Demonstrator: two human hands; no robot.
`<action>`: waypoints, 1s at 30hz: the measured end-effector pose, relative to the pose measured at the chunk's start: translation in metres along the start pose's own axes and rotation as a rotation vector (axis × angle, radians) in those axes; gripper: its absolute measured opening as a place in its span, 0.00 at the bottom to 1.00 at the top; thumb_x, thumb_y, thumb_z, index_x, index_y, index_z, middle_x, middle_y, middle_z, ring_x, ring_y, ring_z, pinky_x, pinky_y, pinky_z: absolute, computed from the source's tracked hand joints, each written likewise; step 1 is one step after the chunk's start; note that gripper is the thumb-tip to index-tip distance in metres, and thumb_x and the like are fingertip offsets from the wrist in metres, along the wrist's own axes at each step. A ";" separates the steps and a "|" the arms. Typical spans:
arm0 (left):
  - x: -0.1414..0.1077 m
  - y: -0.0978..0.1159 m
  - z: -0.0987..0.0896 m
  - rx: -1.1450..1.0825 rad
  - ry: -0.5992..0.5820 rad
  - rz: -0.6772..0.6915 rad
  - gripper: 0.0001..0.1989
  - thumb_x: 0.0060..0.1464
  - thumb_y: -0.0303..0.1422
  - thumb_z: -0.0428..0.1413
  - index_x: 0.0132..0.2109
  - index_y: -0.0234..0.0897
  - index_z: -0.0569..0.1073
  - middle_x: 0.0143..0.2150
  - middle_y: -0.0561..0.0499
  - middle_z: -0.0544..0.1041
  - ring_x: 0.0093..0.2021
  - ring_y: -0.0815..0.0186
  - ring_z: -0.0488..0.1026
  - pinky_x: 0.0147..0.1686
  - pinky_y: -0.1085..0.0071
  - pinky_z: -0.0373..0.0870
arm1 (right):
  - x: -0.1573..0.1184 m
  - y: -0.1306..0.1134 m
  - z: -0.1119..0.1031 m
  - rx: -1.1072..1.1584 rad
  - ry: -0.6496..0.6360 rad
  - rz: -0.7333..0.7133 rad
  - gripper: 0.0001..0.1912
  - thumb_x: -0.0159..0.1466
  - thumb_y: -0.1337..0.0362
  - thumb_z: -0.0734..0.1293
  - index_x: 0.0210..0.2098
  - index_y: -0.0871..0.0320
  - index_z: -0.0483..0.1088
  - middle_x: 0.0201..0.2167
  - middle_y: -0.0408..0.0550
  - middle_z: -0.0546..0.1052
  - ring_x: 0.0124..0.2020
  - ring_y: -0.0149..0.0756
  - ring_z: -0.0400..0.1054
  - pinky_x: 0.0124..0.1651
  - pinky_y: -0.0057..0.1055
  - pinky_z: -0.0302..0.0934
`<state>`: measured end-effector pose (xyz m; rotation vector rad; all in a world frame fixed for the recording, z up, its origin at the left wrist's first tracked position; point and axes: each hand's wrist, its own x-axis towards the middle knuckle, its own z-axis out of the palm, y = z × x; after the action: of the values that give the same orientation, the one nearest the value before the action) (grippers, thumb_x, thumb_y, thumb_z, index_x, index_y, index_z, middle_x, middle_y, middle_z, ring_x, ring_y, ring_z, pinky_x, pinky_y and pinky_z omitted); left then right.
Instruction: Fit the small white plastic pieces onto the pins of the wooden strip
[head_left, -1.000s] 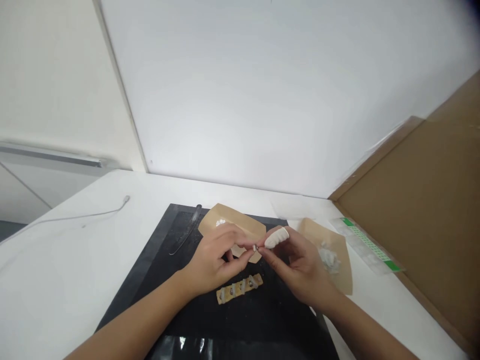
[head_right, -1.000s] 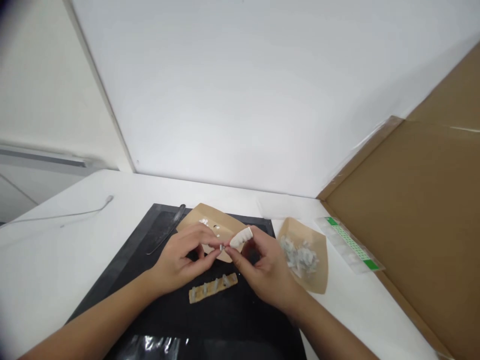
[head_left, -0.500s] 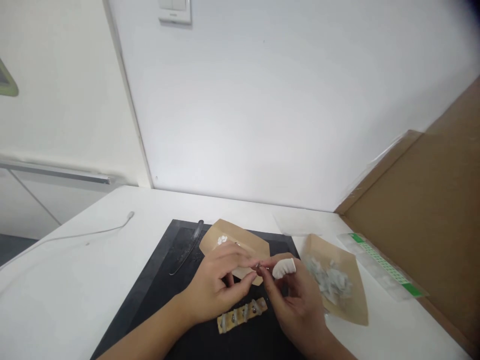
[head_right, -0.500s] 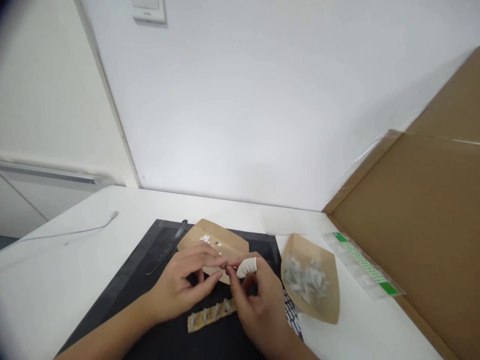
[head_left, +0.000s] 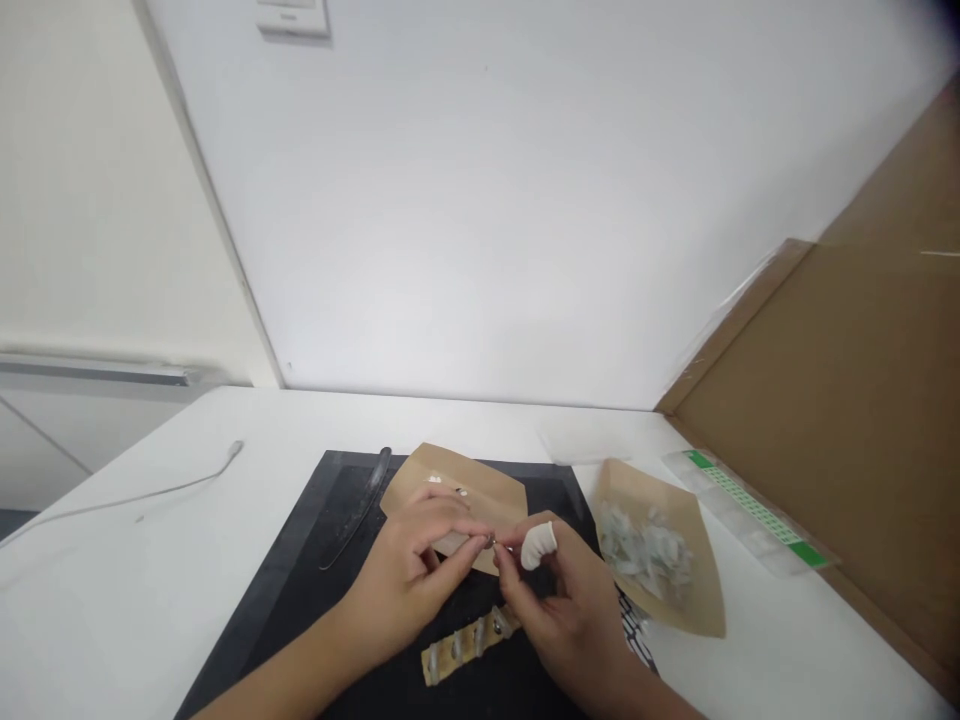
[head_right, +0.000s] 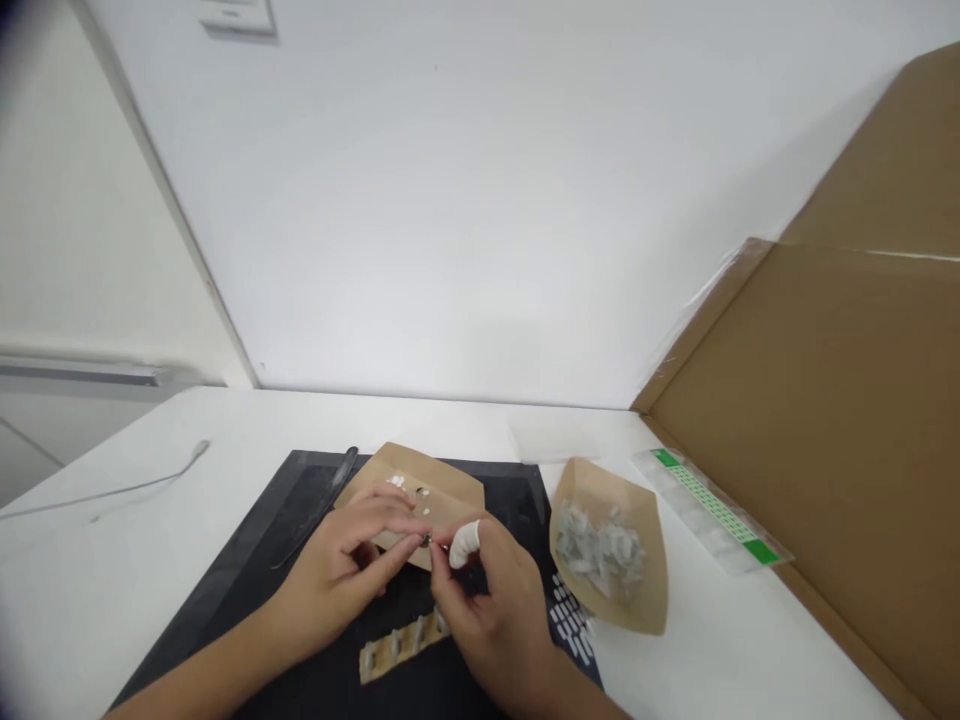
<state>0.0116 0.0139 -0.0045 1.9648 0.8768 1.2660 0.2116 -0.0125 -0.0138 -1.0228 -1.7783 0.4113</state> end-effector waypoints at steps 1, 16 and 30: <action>-0.004 -0.003 0.001 -0.014 0.008 -0.015 0.08 0.66 0.33 0.58 0.44 0.41 0.83 0.42 0.43 0.83 0.47 0.59 0.79 0.18 0.82 0.70 | 0.001 -0.001 0.001 -0.013 -0.004 -0.015 0.06 0.68 0.70 0.67 0.38 0.52 0.68 0.34 0.44 0.77 0.35 0.36 0.75 0.38 0.30 0.69; -0.016 0.000 -0.002 -0.011 -0.005 -0.073 0.06 0.66 0.28 0.58 0.45 0.40 0.81 0.41 0.47 0.81 0.38 0.64 0.80 0.19 0.82 0.73 | 0.000 -0.005 0.002 -0.127 -0.069 -0.152 0.10 0.67 0.74 0.68 0.43 0.52 0.68 0.35 0.46 0.80 0.35 0.36 0.78 0.38 0.30 0.74; -0.017 0.009 -0.002 0.024 -0.080 -0.258 0.08 0.66 0.34 0.56 0.38 0.38 0.77 0.32 0.51 0.76 0.22 0.73 0.71 0.12 0.84 0.64 | -0.001 -0.008 0.001 -0.149 -0.086 -0.168 0.11 0.69 0.72 0.69 0.39 0.51 0.64 0.34 0.45 0.80 0.34 0.35 0.78 0.36 0.30 0.73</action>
<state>0.0063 -0.0048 -0.0048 1.8379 1.0703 1.0265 0.2075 -0.0176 -0.0096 -0.9607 -1.9796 0.2233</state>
